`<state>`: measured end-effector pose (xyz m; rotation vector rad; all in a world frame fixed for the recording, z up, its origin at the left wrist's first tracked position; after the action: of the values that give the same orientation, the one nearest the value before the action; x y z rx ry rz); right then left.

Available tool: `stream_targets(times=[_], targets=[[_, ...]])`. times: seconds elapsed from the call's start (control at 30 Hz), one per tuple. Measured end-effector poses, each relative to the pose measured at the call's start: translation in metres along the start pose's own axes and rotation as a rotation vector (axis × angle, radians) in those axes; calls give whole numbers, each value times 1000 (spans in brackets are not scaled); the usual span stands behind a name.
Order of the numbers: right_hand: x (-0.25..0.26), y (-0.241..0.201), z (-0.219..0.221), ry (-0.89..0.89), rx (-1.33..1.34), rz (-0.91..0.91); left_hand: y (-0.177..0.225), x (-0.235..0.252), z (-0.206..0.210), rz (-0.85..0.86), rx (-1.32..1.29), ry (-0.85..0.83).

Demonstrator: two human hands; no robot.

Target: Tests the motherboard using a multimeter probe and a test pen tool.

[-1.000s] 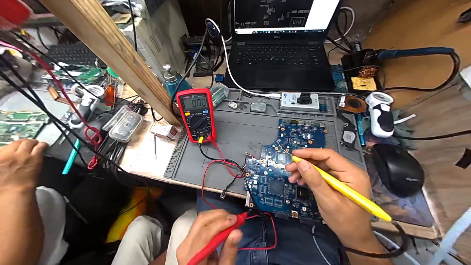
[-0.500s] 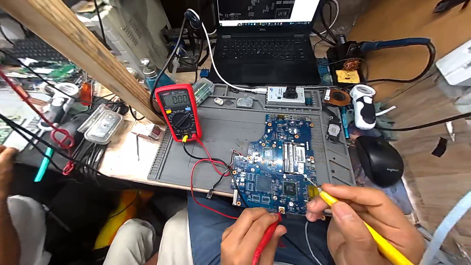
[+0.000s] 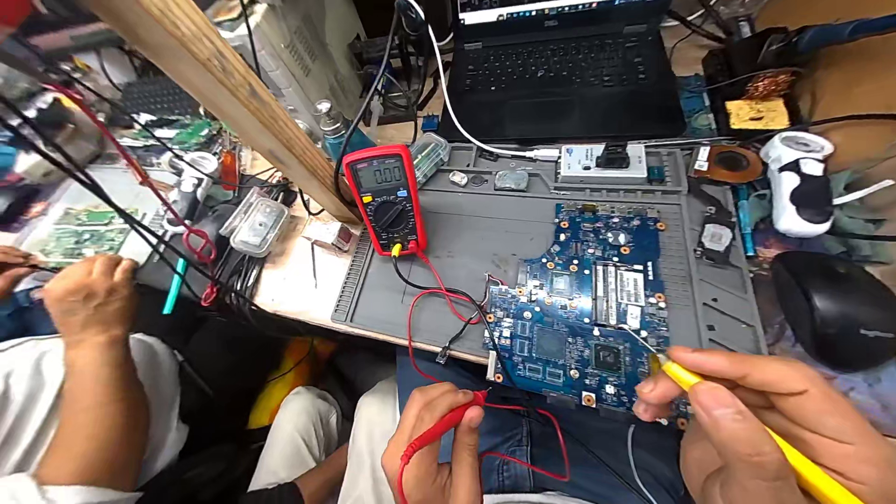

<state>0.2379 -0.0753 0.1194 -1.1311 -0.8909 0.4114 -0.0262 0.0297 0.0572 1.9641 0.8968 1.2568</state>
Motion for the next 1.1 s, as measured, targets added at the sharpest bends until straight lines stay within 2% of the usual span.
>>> stream_targets(times=[0.3, 0.6, 0.9, 1.1], targets=[[-1, 1, 0, -20, -2, 9, -1, 10, 13, 25, 15, 12], [1, 5, 1, -15, -11, 19, 17, 27, 19, 113, 201, -93], [0, 7, 1, -11, 7, 4, 21, 13, 30, 119, 290, -137], [0, 13, 1, -5, -17, 13, 19, -3, 26, 116, 301, -85]])
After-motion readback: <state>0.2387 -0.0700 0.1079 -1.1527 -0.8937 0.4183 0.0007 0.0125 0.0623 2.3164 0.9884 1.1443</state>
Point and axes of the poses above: each hand's wrist, its own x-axis towards the middle knuckle, its own z-axis out of the palm, y = z × x, the point moved 9 cm from there along x, towards the middle knuckle, and after that the axes turned 6 degrees about x, right-handed, at the moved point
